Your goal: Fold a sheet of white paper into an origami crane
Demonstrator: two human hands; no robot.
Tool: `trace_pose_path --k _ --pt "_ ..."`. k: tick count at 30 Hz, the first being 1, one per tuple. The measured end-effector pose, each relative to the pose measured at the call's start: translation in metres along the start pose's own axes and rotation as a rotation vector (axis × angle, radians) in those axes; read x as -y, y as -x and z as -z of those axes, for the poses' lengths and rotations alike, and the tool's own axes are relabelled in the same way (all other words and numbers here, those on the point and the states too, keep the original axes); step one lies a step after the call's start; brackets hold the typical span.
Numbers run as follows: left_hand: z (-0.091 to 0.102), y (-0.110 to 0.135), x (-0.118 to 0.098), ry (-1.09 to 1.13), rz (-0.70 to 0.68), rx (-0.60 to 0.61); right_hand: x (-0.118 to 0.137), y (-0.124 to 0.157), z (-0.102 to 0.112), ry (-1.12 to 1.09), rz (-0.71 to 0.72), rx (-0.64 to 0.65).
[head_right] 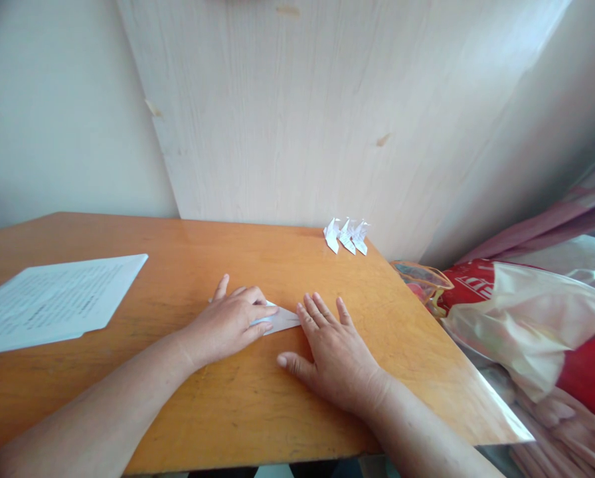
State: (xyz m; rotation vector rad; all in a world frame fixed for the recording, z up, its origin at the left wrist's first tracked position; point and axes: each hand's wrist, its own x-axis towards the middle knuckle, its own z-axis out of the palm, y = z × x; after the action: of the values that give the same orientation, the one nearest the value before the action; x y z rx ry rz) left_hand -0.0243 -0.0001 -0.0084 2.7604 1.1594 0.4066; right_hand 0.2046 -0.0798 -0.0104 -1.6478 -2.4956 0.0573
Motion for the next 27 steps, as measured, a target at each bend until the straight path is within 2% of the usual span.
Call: trace_pose_path --k 6,14,27 --pt "-0.002 0.000 0.001 -0.013 -0.009 -0.010 0.012 -0.001 0.005 -0.013 0.138 0.073" --pt "-0.001 -0.001 0.001 -0.004 -0.007 -0.001 0.013 0.001 0.004 0.004 0.125 0.032" --pt "0.001 -0.002 0.000 0.048 0.023 0.027 0.003 0.007 0.017 0.042 0.035 0.013"
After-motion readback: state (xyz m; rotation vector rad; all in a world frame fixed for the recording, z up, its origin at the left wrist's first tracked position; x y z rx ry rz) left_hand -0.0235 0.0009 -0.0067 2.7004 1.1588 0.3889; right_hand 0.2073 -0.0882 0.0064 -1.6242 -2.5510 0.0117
